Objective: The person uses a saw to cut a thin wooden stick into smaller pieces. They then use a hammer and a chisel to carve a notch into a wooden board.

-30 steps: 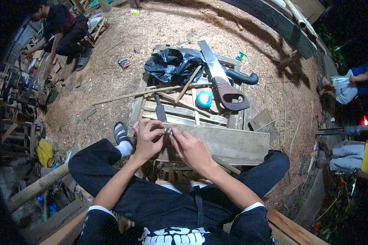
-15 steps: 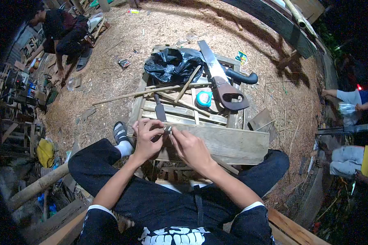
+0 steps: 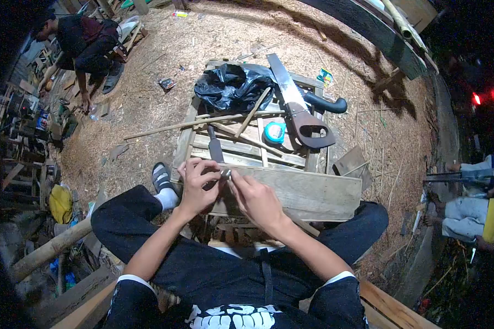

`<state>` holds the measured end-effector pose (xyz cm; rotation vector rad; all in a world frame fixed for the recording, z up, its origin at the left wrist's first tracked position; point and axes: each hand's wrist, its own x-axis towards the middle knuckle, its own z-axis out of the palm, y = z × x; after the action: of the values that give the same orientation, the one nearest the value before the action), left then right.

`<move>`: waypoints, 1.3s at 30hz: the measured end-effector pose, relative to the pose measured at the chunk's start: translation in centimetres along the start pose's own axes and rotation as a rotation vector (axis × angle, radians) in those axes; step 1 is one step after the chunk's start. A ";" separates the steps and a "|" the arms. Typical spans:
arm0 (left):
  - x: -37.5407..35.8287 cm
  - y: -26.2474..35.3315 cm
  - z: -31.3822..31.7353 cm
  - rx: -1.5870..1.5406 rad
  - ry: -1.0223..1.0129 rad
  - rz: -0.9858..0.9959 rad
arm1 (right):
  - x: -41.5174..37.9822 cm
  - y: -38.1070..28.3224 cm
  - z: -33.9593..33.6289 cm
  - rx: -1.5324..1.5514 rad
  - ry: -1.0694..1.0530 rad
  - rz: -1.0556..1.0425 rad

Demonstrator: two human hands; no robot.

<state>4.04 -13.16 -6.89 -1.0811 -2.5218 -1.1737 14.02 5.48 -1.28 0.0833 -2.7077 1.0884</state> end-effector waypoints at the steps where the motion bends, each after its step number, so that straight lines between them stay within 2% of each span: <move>1: 0.0 0.0 0.0 0.021 -0.006 -0.002 | -0.1 0.0 0.0 -0.027 -0.027 0.017; 15: 0.0 0.0 -0.2 0.016 -0.020 -0.002 | -0.1 -0.4 -0.1 -0.032 0.014 0.007; 17: 0.1 0.0 -0.1 0.031 -0.025 0.006 | -0.1 -0.2 0.1 -0.102 -0.066 0.010; 23: 0.0 0.1 -0.2 -0.005 -0.007 0.008 | -0.1 -0.4 0.0 -0.043 0.027 -0.008; 27: 0.1 0.0 -0.2 0.030 -0.019 0.007 | 0.0 -0.4 -0.1 -0.056 -0.047 0.014; 29: 0.0 0.1 -0.2 0.012 -0.012 -0.002 | 0.1 -1.1 -0.6 -0.007 0.014 0.024; 36: 0.0 -0.1 -0.2 0.010 -0.016 0.006 | -0.1 -0.7 -0.3 -0.056 -0.024 0.006; 39: 0.0 0.0 -0.1 0.002 -0.015 0.001 | -0.2 -0.7 -0.1 -0.022 0.040 -0.020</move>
<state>4.02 -13.30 -6.85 -1.0949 -2.5331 -1.1671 14.37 5.02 -0.75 0.0842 -2.6773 1.0434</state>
